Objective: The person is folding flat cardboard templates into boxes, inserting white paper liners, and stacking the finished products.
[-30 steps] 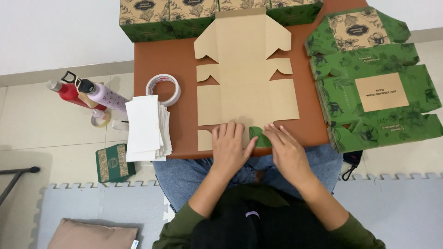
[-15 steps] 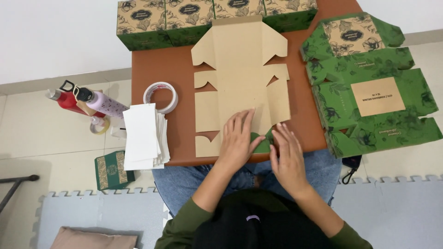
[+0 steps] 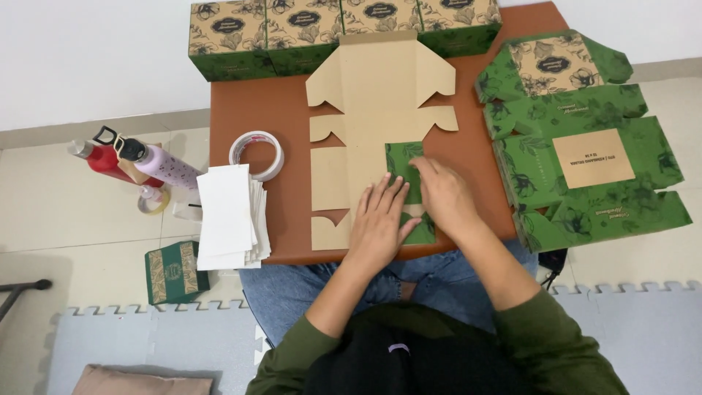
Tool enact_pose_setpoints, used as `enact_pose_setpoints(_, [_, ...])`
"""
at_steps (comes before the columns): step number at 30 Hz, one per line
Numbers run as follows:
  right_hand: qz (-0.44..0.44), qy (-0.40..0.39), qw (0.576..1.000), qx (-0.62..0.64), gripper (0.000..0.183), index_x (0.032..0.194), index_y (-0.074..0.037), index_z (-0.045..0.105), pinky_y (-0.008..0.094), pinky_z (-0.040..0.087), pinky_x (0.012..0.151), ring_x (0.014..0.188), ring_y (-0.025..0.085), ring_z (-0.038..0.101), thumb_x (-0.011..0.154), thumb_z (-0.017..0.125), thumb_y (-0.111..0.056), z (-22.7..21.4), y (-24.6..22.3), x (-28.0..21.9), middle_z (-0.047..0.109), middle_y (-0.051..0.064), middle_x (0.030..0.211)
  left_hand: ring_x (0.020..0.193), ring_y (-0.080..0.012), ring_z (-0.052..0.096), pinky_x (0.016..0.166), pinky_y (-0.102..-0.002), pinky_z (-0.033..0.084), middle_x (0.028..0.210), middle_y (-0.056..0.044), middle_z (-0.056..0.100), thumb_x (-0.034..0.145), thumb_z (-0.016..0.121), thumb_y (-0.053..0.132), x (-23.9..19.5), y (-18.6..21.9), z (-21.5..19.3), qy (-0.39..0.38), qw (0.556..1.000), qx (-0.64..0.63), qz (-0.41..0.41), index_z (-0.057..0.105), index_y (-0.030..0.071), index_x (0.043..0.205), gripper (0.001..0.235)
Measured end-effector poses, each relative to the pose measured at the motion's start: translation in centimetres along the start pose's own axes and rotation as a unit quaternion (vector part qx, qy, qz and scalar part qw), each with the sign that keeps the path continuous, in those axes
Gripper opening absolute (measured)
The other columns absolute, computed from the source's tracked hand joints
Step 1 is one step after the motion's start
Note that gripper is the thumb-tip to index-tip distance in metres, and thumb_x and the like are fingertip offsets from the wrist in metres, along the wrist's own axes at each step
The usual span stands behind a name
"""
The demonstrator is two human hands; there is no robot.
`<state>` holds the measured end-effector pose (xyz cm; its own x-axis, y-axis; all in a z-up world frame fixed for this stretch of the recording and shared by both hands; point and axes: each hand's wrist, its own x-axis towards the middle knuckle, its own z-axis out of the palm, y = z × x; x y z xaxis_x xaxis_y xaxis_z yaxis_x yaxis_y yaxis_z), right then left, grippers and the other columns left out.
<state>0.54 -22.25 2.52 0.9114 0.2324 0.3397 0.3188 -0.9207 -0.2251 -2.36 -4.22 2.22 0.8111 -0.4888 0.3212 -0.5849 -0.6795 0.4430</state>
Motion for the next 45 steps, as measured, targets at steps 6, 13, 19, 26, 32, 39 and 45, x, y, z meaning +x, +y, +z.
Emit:
enact_pose_setpoints(6, [0.025, 0.028, 0.999, 0.003, 0.029, 0.124, -0.014, 0.062, 0.039, 0.057, 0.088, 0.105, 0.030, 0.070, 0.097, 0.058, -0.007, 0.7, 0.2, 2.2, 0.066, 0.008, 0.114, 0.144, -0.0303, 0.041, 0.122, -0.053, 0.019, 0.147, -0.018, 0.052, 0.097, 0.061, 0.043, 0.0, -0.2, 0.0, -0.005, 1.000, -0.014, 0.003, 0.049, 0.002, 0.145, 0.064])
enact_pose_setpoints(13, [0.067, 0.058, 0.996, -0.032, 0.042, 0.141, -0.006, 0.054, 0.050, 0.044, 0.106, 0.131, 0.037, 0.054, 0.101, 0.057, -0.016, 1.4, 0.0, 2.2, 0.060, 0.021, 0.132, 0.144, -0.0298, 0.040, 0.122, -0.052, 0.019, 0.147, -0.018, 0.051, 0.098, 0.060, 0.042, 0.0, -0.2, -0.2, -0.012, 1.000, -0.012, 0.009, 0.049, 0.002, 0.145, 0.063])
enact_pose_setpoints(19, [0.014, 0.042, 0.998, 0.041, 0.044, 0.139, -0.001, 0.050, 0.050, 0.041, 0.111, 0.133, 0.039, 0.053, 0.096, 0.053, 0.001, 2.3, 1.0, 3.2, 0.059, 0.028, 0.137, 0.143, -0.0296, 0.042, 0.121, -0.052, 0.019, 0.145, -0.019, 0.052, 0.100, 0.059, 0.042, 0.1, -0.2, -0.5, -0.012, 1.000, -0.019, 0.003, 0.051, 0.002, 0.143, 0.060])
enact_pose_setpoints(26, [0.025, -0.030, 0.999, 0.000, 0.047, 0.141, 0.009, 0.045, 0.053, 0.030, 0.117, 0.141, 0.042, 0.044, 0.094, 0.044, 0.000, 4.2, 2.8, 7.3, 0.049, 0.037, 0.145, 0.143, -0.0300, 0.041, 0.121, -0.052, 0.019, 0.146, -0.019, 0.052, 0.100, 0.059, 0.042, 0.1, -0.2, -0.4, -0.015, 1.000, -0.018, 0.003, 0.050, 0.002, 0.144, 0.060])
enact_pose_setpoints(32, [0.016, -0.043, 0.999, 0.020, 0.046, 0.144, 0.008, 0.047, 0.054, 0.032, 0.117, 0.144, 0.042, 0.039, 0.100, 0.040, -0.002, 3.1, 2.3, 6.3, 0.045, 0.035, 0.149, 0.143, -0.0303, 0.042, 0.121, -0.052, 0.020, 0.145, -0.019, 0.052, 0.099, 0.059, 0.042, -0.1, -0.1, -0.3, -0.004, 1.000, -0.022, 0.002, 0.050, 0.002, 0.144, 0.061])
enact_pose_setpoints(39, [0.000, -0.046, 0.998, 0.050, 0.044, 0.145, 0.007, 0.050, 0.053, 0.034, 0.115, 0.143, 0.042, 0.040, 0.103, 0.043, -0.006, -0.5, -1.9, -1.6, 0.045, 0.032, 0.151, 0.143, -0.0297, 0.043, 0.122, -0.052, 0.021, 0.143, -0.019, 0.053, 0.096, 0.062, 0.043, -0.3, -0.3, -0.1, 0.012, 0.999, -0.032, 0.000, 0.050, 0.002, 0.141, 0.062])
enact_pose_setpoints(45, [0.022, -0.025, 0.997, 0.068, 0.044, 0.145, -0.002, 0.054, 0.046, 0.032, 0.118, 0.144, 0.032, 0.042, 0.103, 0.051, -0.014, -1.9, -3.7, -6.1, 0.048, 0.019, 0.154, 0.134, -0.0395, 0.049, 0.113, -0.055, 0.031, 0.133, -0.026, 0.057, 0.089, 0.074, 0.033, -2.5, 0.5, -3.3, 0.065, 0.997, 0.021, -0.035, 0.056, -0.004, 0.133, 0.061])
